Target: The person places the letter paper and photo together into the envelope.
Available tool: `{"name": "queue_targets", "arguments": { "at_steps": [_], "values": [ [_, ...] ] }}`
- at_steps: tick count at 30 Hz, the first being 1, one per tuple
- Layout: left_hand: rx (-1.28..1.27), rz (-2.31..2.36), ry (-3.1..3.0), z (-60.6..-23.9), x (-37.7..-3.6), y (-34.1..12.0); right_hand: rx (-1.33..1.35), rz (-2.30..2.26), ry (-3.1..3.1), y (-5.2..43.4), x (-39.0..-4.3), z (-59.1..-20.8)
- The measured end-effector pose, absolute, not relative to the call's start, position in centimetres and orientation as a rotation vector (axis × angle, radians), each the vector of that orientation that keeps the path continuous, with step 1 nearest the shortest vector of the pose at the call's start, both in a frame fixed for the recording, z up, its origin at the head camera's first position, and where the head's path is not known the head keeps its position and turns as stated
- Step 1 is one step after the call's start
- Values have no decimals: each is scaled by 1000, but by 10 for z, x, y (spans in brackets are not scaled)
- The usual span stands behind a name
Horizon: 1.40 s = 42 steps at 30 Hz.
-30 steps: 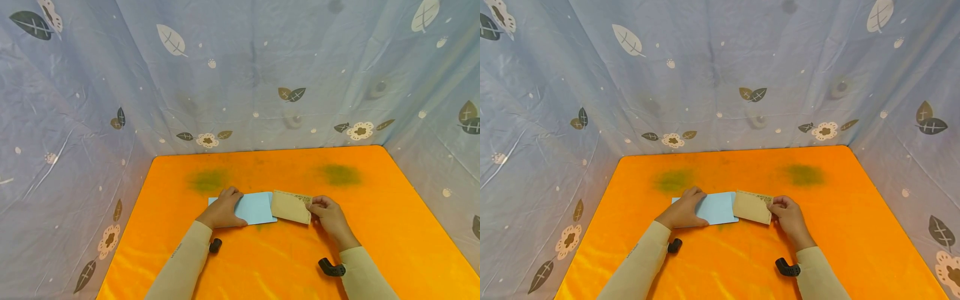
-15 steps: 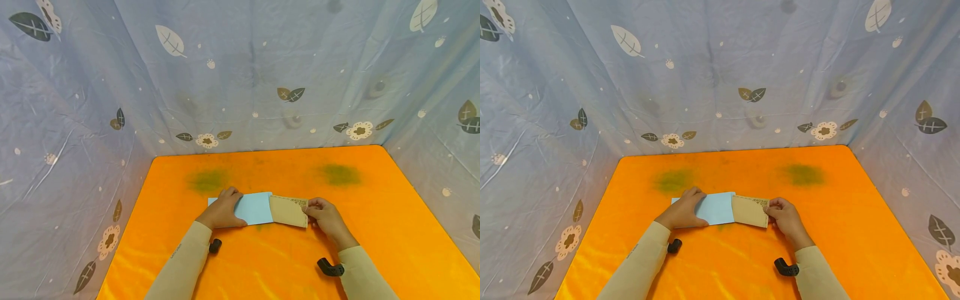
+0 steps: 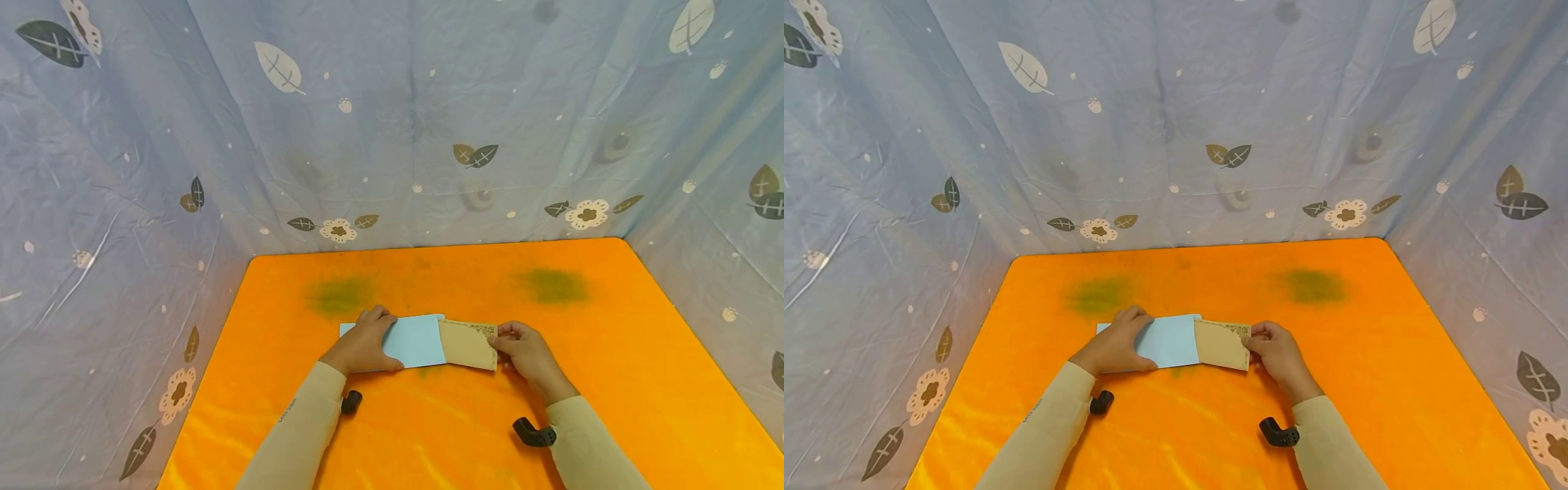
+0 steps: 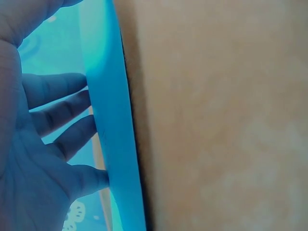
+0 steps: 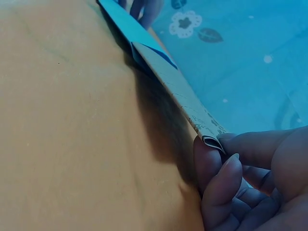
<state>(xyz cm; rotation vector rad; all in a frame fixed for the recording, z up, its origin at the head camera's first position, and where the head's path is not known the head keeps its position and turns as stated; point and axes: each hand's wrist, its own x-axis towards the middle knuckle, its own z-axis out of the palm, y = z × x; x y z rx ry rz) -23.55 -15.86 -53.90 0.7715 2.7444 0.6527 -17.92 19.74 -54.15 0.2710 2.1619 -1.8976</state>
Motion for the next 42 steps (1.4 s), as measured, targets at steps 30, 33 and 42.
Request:
{"name": "queue_targets", "arguments": {
  "at_steps": [30, 33, 42],
  "values": [
    [752, 697, 2736, -536, -233, -158, 261, -1809, 2190, 196, -180, -536],
    [750, 689, 2737, -537, -233, -159, 257, -1829, 2203, 196, -181, -537],
    [750, 697, 2731, -536, -233, -158, 273, -1824, 2276, 188, -185, -541]
  ]
}}
